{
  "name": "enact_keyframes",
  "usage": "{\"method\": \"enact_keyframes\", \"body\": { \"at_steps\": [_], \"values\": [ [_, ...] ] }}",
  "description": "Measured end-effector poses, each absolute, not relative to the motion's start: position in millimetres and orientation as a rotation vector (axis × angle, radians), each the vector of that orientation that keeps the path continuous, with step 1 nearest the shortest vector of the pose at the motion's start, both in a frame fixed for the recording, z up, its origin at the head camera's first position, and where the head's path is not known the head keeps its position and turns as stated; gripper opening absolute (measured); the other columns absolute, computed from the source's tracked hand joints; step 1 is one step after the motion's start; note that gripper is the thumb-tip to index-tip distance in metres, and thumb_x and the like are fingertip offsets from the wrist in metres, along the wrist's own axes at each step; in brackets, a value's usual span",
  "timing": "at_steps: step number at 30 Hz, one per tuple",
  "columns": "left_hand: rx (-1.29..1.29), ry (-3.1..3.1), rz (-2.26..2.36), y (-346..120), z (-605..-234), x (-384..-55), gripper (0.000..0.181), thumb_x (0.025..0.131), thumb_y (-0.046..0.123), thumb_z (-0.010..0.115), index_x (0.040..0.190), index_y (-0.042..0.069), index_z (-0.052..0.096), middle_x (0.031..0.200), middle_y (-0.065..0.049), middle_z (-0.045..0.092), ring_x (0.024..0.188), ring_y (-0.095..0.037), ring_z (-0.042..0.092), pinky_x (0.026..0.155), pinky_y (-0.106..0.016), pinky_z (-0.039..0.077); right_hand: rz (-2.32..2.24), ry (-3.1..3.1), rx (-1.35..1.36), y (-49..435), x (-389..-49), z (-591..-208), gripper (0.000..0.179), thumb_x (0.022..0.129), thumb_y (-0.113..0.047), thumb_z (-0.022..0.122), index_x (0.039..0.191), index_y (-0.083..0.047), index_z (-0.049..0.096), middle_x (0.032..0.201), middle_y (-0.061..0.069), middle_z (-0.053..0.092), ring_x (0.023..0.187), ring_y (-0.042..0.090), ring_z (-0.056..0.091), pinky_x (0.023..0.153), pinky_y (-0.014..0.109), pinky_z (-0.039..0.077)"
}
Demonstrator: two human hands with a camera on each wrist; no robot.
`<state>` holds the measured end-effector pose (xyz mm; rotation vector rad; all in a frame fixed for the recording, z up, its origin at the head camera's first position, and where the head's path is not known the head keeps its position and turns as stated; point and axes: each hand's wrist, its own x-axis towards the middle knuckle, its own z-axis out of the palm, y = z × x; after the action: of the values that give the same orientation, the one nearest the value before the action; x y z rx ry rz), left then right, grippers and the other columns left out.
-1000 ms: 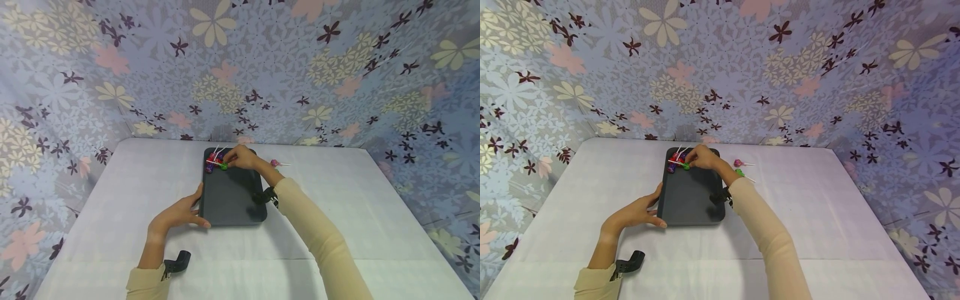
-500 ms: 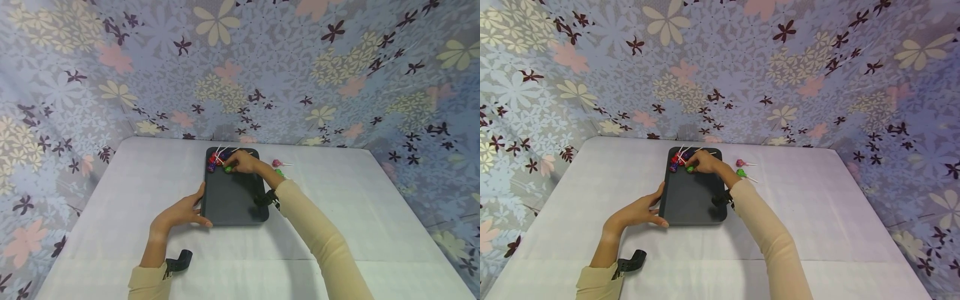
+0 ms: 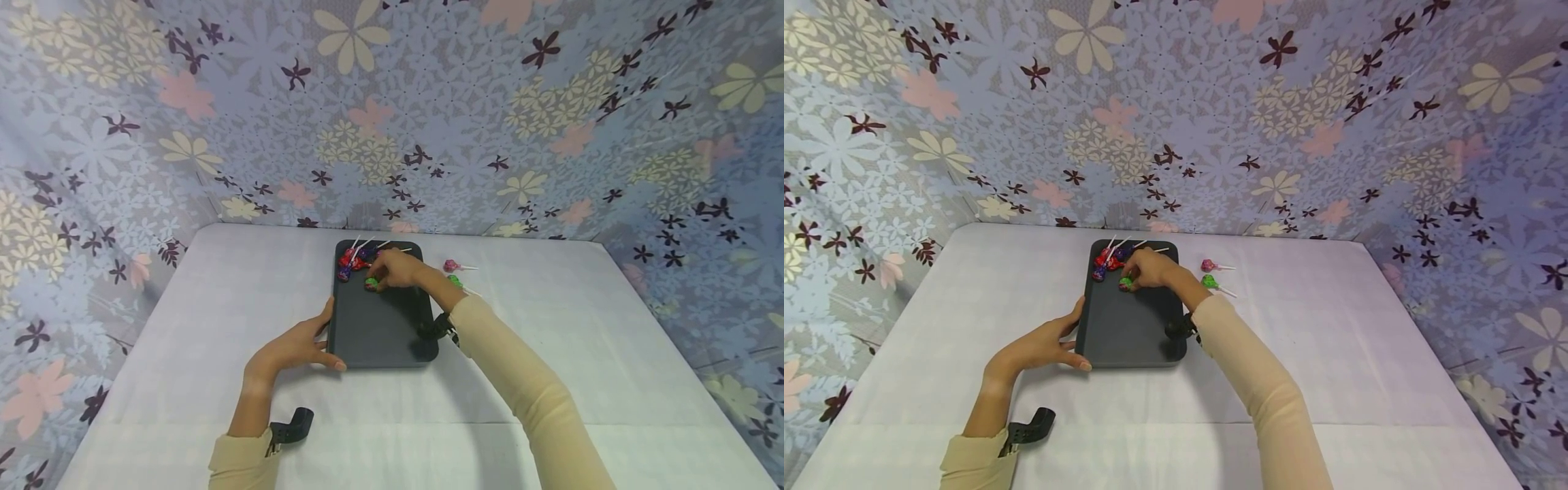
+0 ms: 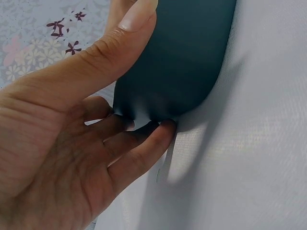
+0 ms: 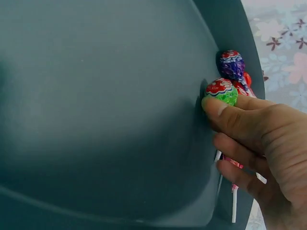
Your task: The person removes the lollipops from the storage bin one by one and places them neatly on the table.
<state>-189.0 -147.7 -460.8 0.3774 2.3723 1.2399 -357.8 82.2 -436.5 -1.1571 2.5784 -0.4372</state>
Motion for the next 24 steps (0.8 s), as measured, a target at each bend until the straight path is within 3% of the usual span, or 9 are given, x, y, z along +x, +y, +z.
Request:
{"method": "enact_keyframes", "body": {
  "at_steps": [4, 7, 17, 20, 24],
  "values": [
    [0.400, 2.363, 1.261, -148.2, -462.7, -189.3, 0.128, 0.070, 0.032, 0.088, 0.157, 0.010, -0.003, 0.163, -0.015, 0.009, 0.142, -0.034, 0.035, 0.117, -0.051, 0.025, -0.434, 2.611, -1.094, 80.7, -356.8, -437.6, 0.030, 0.077, -0.023, 0.083, 0.104, -0.012, 0.077, 0.090, 0.002, 0.072, 0.082, 0.015, 0.064, 0.081, 0.033, 0.052],
    [0.414, 2.370, 1.262, -148.3, -464.0, -189.8, 0.128, 0.070, 0.032, 0.089, 0.157, 0.009, -0.002, 0.163, -0.015, 0.010, 0.144, -0.034, 0.032, 0.117, -0.051, 0.026, -0.452, 2.608, -1.101, 80.8, -356.9, -440.5, 0.030, 0.076, -0.026, 0.085, 0.100, -0.010, 0.077, 0.090, 0.003, 0.073, 0.081, 0.015, 0.064, 0.074, 0.029, 0.053],
    [0.416, 2.384, 1.258, -147.4, -463.7, -188.4, 0.128, 0.070, 0.031, 0.088, 0.157, 0.009, -0.002, 0.163, -0.014, 0.011, 0.148, -0.033, 0.021, 0.117, -0.053, 0.025, -0.523, 2.508, -1.130, 84.0, -355.7, -444.0, 0.045, 0.077, -0.015, 0.083, 0.120, -0.008, 0.070, 0.101, 0.009, 0.071, 0.089, 0.018, 0.067, 0.077, 0.028, 0.055],
    [0.421, 2.384, 1.258, -147.1, -464.0, -188.0, 0.128, 0.070, 0.032, 0.088, 0.157, 0.008, -0.002, 0.163, -0.015, 0.011, 0.147, -0.034, 0.022, 0.117, -0.052, 0.025, -0.528, 2.496, -1.134, 84.6, -354.6, -443.1, 0.041, 0.079, -0.013, 0.082, 0.118, -0.008, 0.071, 0.101, 0.010, 0.072, 0.088, 0.018, 0.068, 0.077, 0.028, 0.055],
    [0.420, 2.372, 1.267, -147.7, -464.1, -188.0, 0.127, 0.071, 0.031, 0.088, 0.157, 0.009, -0.003, 0.163, -0.016, 0.009, 0.142, -0.035, 0.034, 0.117, -0.052, 0.025, -0.520, 2.495, -1.153, 83.9, -354.0, -443.2, 0.036, 0.081, -0.011, 0.080, 0.116, -0.008, 0.073, 0.098, 0.009, 0.073, 0.087, 0.017, 0.068, 0.077, 0.027, 0.055]
  ]
}}
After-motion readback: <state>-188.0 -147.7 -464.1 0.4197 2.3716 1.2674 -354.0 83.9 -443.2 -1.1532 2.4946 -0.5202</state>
